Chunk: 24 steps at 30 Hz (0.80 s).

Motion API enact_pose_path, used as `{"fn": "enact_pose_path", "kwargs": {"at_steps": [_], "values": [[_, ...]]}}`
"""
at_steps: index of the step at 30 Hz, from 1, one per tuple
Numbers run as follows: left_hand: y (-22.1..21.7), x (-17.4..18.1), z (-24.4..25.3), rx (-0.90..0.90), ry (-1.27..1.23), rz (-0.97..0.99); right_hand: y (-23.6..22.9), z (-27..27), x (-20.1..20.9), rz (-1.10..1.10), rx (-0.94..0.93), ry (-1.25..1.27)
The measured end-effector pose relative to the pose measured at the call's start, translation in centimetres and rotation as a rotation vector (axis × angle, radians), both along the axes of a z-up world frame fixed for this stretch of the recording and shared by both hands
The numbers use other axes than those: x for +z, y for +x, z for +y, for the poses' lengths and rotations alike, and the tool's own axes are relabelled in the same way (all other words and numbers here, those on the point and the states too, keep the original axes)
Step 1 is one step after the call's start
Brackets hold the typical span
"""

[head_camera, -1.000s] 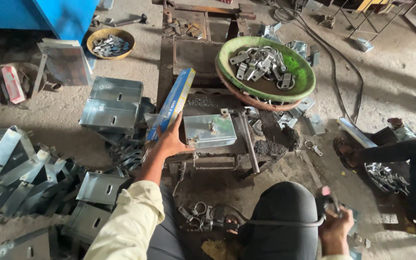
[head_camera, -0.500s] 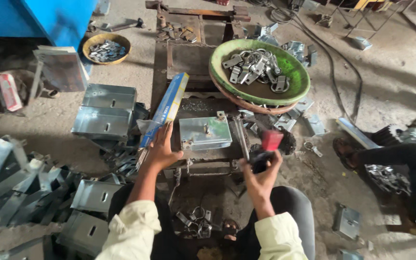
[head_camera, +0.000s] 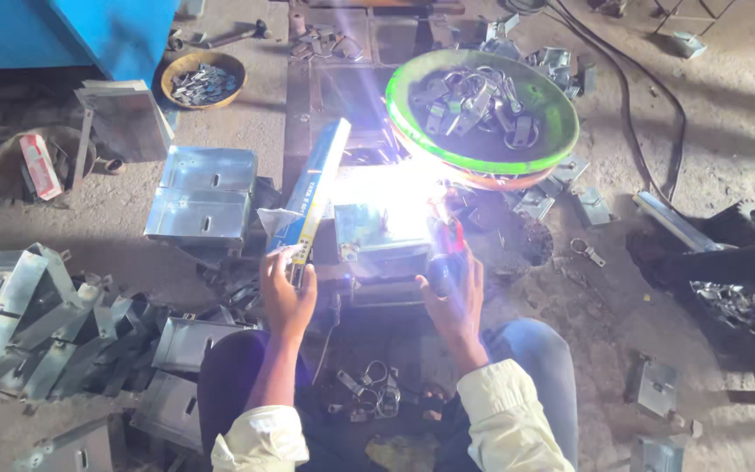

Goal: The person assembles and welds metal components by hand and using a welder. They position metal plates and a circular handle, use a hammer to align pieces, and apply the welding tool to join the parts together while wearing a protective glove.

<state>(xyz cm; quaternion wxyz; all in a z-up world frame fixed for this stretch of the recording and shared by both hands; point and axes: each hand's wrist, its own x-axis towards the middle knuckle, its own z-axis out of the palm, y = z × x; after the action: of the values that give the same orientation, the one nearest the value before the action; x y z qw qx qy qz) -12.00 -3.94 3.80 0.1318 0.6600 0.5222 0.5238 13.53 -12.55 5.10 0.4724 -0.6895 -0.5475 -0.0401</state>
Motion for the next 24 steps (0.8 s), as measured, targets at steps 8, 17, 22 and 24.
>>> {"fn": "enact_pose_path", "kwargs": {"at_steps": [8, 17, 22, 24], "values": [[0.2, -0.1, 0.5, -0.039, 0.009, -0.072, 0.4, -3.6, -3.0, 0.770, 0.010, 0.032], [1.0, -0.1, 0.3, -0.036, 0.013, -0.008, -1.0, -3.8, -1.4, 0.756, 0.107, 0.002], [1.3, -0.1, 0.4, -0.031, 0.023, -0.005, -0.8, -3.4, -1.6, 0.736, 0.125, 0.040], [1.6, -0.1, 0.5, -0.032, 0.032, 0.005, -0.7, -3.3, -1.8, 0.780, 0.126, 0.025]]}}
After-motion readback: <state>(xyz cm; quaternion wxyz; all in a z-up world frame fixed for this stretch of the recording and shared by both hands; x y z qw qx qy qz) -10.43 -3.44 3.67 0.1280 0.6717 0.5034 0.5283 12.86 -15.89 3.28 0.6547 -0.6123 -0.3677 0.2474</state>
